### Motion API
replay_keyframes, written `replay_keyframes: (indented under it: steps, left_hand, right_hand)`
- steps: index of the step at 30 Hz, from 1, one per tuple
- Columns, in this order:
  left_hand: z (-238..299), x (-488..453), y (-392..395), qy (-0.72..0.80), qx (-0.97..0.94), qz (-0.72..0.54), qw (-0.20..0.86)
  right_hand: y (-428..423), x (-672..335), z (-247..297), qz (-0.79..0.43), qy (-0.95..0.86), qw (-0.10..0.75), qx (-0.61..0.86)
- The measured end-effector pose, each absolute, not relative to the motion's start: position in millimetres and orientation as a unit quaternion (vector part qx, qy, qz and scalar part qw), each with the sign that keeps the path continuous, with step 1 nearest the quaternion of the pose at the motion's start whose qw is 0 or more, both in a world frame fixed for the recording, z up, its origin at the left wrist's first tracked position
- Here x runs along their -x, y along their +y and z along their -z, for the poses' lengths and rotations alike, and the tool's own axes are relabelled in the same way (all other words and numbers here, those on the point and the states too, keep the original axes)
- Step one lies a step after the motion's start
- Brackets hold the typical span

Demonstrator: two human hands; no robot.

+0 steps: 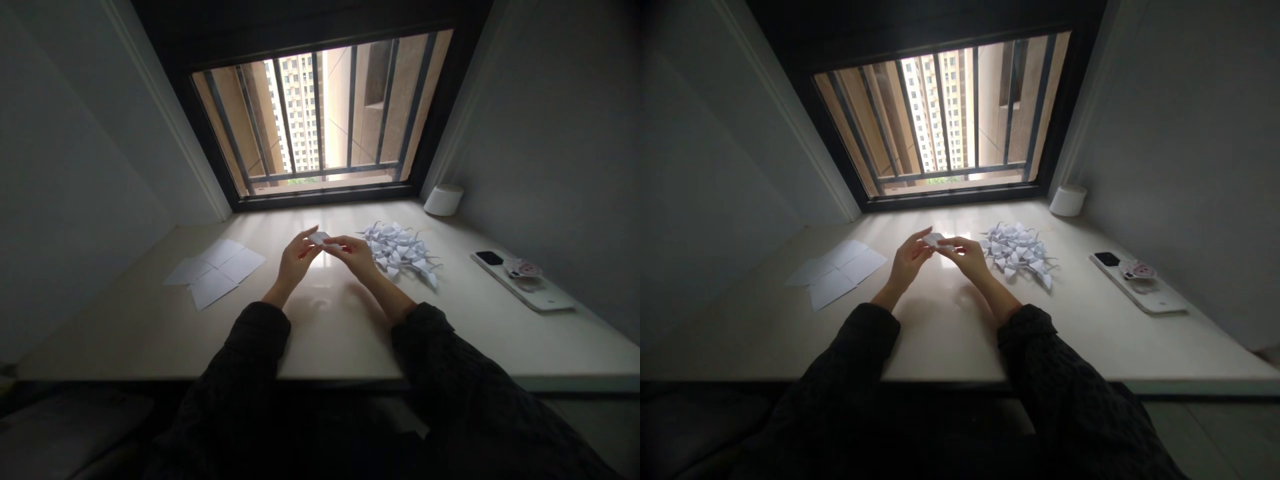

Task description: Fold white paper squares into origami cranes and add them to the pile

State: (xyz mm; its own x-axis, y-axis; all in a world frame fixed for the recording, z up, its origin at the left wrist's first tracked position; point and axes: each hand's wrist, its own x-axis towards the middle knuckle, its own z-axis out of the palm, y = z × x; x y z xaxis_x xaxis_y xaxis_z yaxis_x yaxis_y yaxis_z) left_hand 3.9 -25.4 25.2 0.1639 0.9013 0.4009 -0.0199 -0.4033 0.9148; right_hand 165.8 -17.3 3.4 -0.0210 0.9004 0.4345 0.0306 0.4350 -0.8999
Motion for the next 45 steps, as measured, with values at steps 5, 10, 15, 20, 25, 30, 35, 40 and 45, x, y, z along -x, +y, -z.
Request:
replay_keyframes:
  steps: [5,10,15,20,25,30,35,40,45]
  left_hand:
    - [-21.0,-2.8,-20.6,0.338,-0.654,-0.552,0.391]
    - [-20.9,-3.4,-21.5,0.333,-0.641,-0.576,0.383]
    - [-24.2,-3.7,-22.6,0.361,-0.617,-0.583,0.385]
    - [-26.1,-5.8,-25.2,0.375,-0.601,-0.586,0.393]
    - [-25.2,-9.8,-27.7,0.356,-0.593,-0.608,0.391]
    - [-20.3,-10.4,-25.4,0.350,-0.587,-0.622,0.383]
    - [-18.2,-9.0,-24.3,0.355,-0.603,-0.615,0.364]
    - [-18.4,-9.6,-23.7,0.355,-0.591,-0.624,0.368]
    - [-21.3,-11.4,-24.9,0.360,-0.563,-0.642,0.375]
  right_hand:
    - [-16.3,-168.2,-4.8,-0.401,-0.594,0.588,0.374]
    - [-17.6,-166.6,-7.1,-0.417,-0.587,0.592,0.362]
    - [-18.0,-166.6,-8.4,-0.431,-0.577,0.603,0.343]
    - [-20.8,-166.4,-12.5,-0.457,-0.560,0.604,0.336]
    - [-20.1,-164.5,-11.7,-0.457,-0.551,0.608,0.344]
    - [-15.0,-165.1,-5.1,-0.436,-0.534,0.620,0.375]
    - [-14.1,-166.5,-2.7,-0.382,-0.547,0.626,0.404]
    - [-16.5,-164.5,-3.2,-0.374,-0.553,0.624,0.406]
    - [-18.7,-161.1,-5.4,-0.415,-0.524,0.641,0.376]
